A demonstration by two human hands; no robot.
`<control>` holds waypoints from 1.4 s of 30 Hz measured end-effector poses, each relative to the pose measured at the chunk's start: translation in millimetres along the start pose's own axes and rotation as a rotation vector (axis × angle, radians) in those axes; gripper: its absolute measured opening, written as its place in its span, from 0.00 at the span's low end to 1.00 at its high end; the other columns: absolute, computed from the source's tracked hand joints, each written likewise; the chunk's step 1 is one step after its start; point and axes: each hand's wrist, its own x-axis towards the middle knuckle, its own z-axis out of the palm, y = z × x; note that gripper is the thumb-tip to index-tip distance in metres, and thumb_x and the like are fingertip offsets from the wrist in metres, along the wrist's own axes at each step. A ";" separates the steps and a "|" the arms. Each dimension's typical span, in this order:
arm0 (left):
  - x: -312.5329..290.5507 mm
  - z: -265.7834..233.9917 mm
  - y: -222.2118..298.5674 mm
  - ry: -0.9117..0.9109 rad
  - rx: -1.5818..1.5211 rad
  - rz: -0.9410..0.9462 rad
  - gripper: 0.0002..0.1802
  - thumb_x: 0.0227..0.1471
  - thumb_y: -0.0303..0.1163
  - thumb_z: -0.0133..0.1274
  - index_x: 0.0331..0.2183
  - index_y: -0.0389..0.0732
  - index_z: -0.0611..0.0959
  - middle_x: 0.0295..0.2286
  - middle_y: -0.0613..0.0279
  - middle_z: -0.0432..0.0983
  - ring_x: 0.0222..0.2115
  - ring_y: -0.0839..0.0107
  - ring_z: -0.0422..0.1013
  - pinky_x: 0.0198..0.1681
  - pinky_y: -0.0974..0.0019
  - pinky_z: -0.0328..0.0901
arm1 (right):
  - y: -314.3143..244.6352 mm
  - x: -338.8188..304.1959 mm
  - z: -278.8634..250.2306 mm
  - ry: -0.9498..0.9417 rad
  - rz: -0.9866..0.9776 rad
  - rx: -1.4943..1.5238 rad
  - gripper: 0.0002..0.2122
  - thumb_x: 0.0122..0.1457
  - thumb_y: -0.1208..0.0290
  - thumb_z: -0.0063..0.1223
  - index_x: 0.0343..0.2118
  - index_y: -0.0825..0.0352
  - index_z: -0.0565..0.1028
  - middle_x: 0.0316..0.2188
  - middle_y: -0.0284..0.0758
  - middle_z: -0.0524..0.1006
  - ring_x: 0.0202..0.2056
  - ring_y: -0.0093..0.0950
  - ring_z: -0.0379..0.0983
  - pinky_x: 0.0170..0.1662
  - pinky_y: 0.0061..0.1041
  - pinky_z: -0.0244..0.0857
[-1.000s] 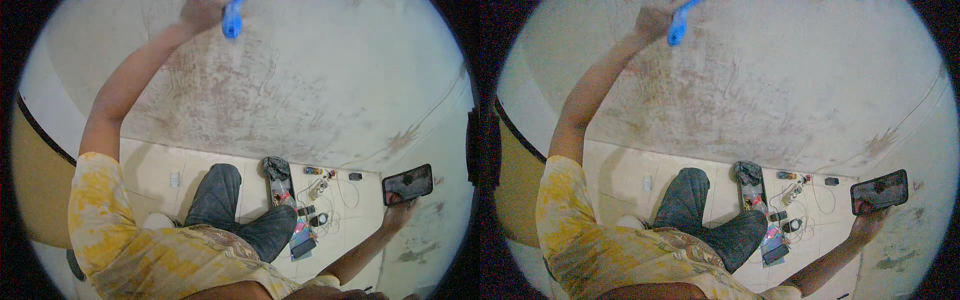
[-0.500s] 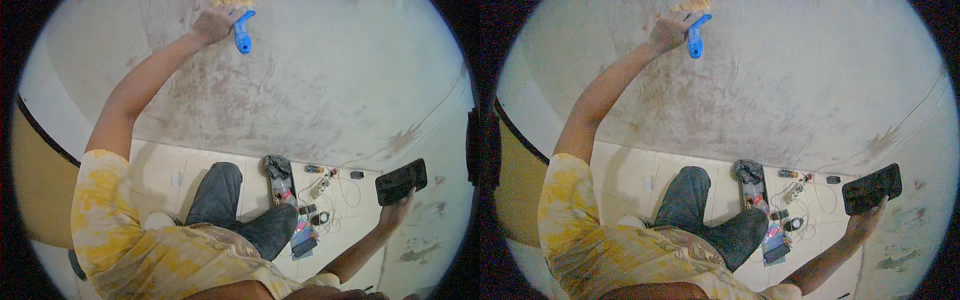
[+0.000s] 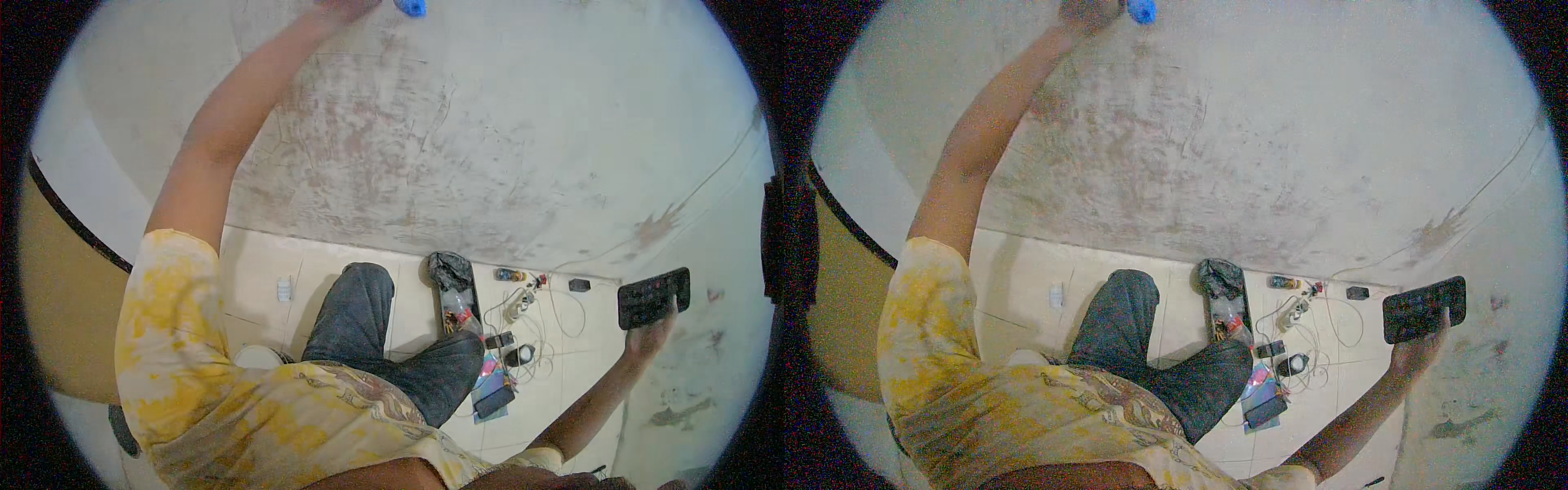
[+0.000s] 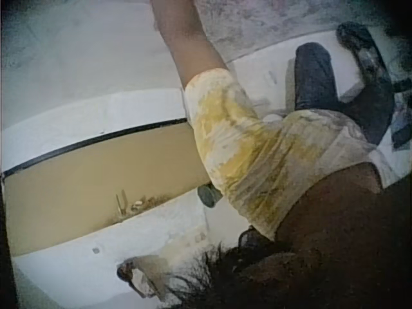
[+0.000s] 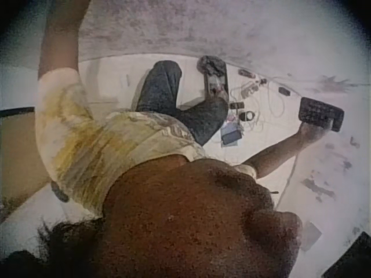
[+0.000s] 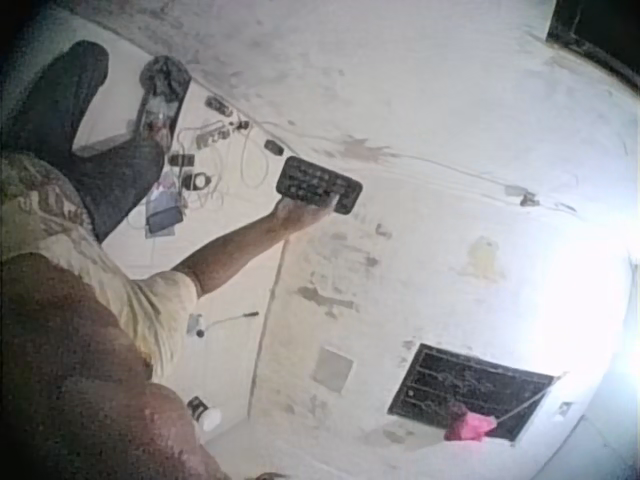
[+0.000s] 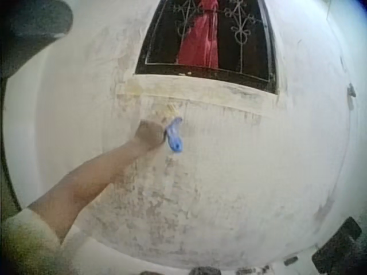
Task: The person uses a brush to sweep dust and debris off the surface of a wall while holding a phone in their other hand.
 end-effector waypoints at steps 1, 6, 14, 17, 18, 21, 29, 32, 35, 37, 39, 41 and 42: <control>-9.3 4.2 10.8 0.003 -0.008 -0.004 0.20 0.45 0.30 0.43 0.43 0.49 0.76 0.29 0.53 0.74 0.27 0.56 0.72 0.28 0.55 0.67 | -2.3 3.3 -4.0 0.006 -0.004 -0.007 0.18 0.58 0.58 0.44 0.47 0.62 0.67 0.44 0.38 0.70 0.43 0.33 0.67 0.46 0.36 0.63; -58.3 -6.6 45.8 -0.526 0.005 0.087 0.26 0.43 0.33 0.52 0.48 0.54 0.71 0.40 0.60 0.72 0.37 0.62 0.72 0.36 0.58 0.68 | 2.6 8.8 -9.2 0.057 0.126 0.178 0.18 0.56 0.55 0.47 0.46 0.60 0.68 0.39 0.32 0.71 0.39 0.30 0.68 0.44 0.34 0.65; -65.4 -16.0 42.6 -0.302 -0.040 0.265 0.18 0.48 0.35 0.47 0.44 0.52 0.74 0.33 0.63 0.72 0.32 0.63 0.72 0.28 0.63 0.70 | -1.1 7.3 -6.6 0.254 0.003 0.196 0.21 0.52 0.51 0.51 0.45 0.59 0.69 0.41 0.35 0.72 0.42 0.33 0.68 0.47 0.38 0.63; -57.8 -31.8 43.1 -0.350 -0.047 0.218 0.20 0.48 0.34 0.47 0.46 0.53 0.73 0.37 0.62 0.72 0.34 0.63 0.73 0.31 0.61 0.69 | -10.2 -3.5 7.8 0.272 0.081 0.348 0.21 0.52 0.55 0.50 0.46 0.61 0.68 0.45 0.37 0.70 0.46 0.35 0.66 0.50 0.40 0.61; -51.4 -38.7 43.7 -0.458 -0.014 0.147 0.22 0.48 0.34 0.46 0.48 0.55 0.72 0.41 0.61 0.72 0.35 0.64 0.73 0.34 0.60 0.68 | -13.3 -5.6 10.3 0.328 0.076 0.346 0.21 0.53 0.58 0.49 0.48 0.63 0.67 0.47 0.39 0.69 0.48 0.36 0.65 0.52 0.42 0.60; -29.7 -37.3 33.5 -0.660 0.096 -0.080 0.22 0.48 0.32 0.45 0.47 0.54 0.72 0.40 0.61 0.72 0.35 0.63 0.73 0.30 0.59 0.68 | -14.7 -1.5 -12.5 0.172 0.070 0.363 0.21 0.52 0.61 0.50 0.47 0.67 0.67 0.46 0.41 0.69 0.48 0.37 0.65 0.53 0.41 0.59; -25.4 -25.9 31.4 -0.267 -0.049 0.061 0.18 0.43 0.34 0.47 0.40 0.48 0.77 0.28 0.55 0.73 0.26 0.58 0.71 0.27 0.59 0.67 | -1.4 -9.7 -2.3 0.264 0.229 0.568 0.24 0.54 0.65 0.47 0.51 0.74 0.62 0.51 0.47 0.64 0.53 0.41 0.60 0.56 0.41 0.53; -51.3 -6.0 47.1 -0.363 0.035 0.118 0.18 0.45 0.34 0.47 0.42 0.50 0.75 0.30 0.59 0.73 0.29 0.60 0.72 0.27 0.61 0.68 | 2.1 -18.9 5.9 -0.041 0.168 0.596 0.28 0.56 0.61 0.43 0.57 0.70 0.54 0.57 0.48 0.55 0.57 0.43 0.53 0.57 0.46 0.50; -75.5 -7.6 54.4 -0.439 0.033 0.268 0.19 0.48 0.31 0.46 0.45 0.53 0.73 0.32 0.60 0.73 0.31 0.62 0.72 0.28 0.62 0.69 | 0.1 -19.0 13.5 -0.131 -0.008 0.547 0.31 0.57 0.58 0.39 0.60 0.64 0.46 0.61 0.46 0.46 0.60 0.44 0.46 0.58 0.49 0.47; -82.0 -16.6 64.8 -0.389 -0.065 0.364 0.20 0.46 0.30 0.46 0.45 0.52 0.73 0.30 0.60 0.73 0.30 0.62 0.73 0.26 0.61 0.69 | -5.2 -10.7 3.3 -0.325 -0.016 0.677 0.30 0.59 0.54 0.35 0.61 0.62 0.46 0.61 0.45 0.44 0.60 0.44 0.45 0.58 0.49 0.46; -67.4 -22.2 61.9 -0.433 -0.065 0.284 0.20 0.45 0.30 0.47 0.44 0.50 0.74 0.30 0.59 0.73 0.29 0.62 0.73 0.27 0.62 0.69 | -9.8 -8.2 3.8 -0.503 -0.048 0.579 0.30 0.59 0.51 0.32 0.60 0.63 0.47 0.60 0.46 0.47 0.59 0.44 0.49 0.57 0.48 0.48; -42.1 -34.7 45.9 -0.290 0.037 0.177 0.20 0.44 0.31 0.48 0.43 0.50 0.75 0.31 0.58 0.73 0.28 0.63 0.73 0.27 0.63 0.69 | -14.5 -13.0 22.0 -0.678 -0.071 0.483 0.31 0.59 0.49 0.29 0.60 0.64 0.48 0.59 0.47 0.50 0.57 0.45 0.53 0.56 0.46 0.50; -33.0 -29.2 17.1 -0.658 0.214 0.067 0.20 0.46 0.32 0.46 0.45 0.50 0.74 0.35 0.56 0.73 0.29 0.61 0.73 0.26 0.60 0.69 | -18.7 -17.6 38.3 -0.423 -0.117 0.309 0.32 0.58 0.47 0.28 0.60 0.63 0.48 0.59 0.47 0.52 0.56 0.44 0.54 0.54 0.45 0.54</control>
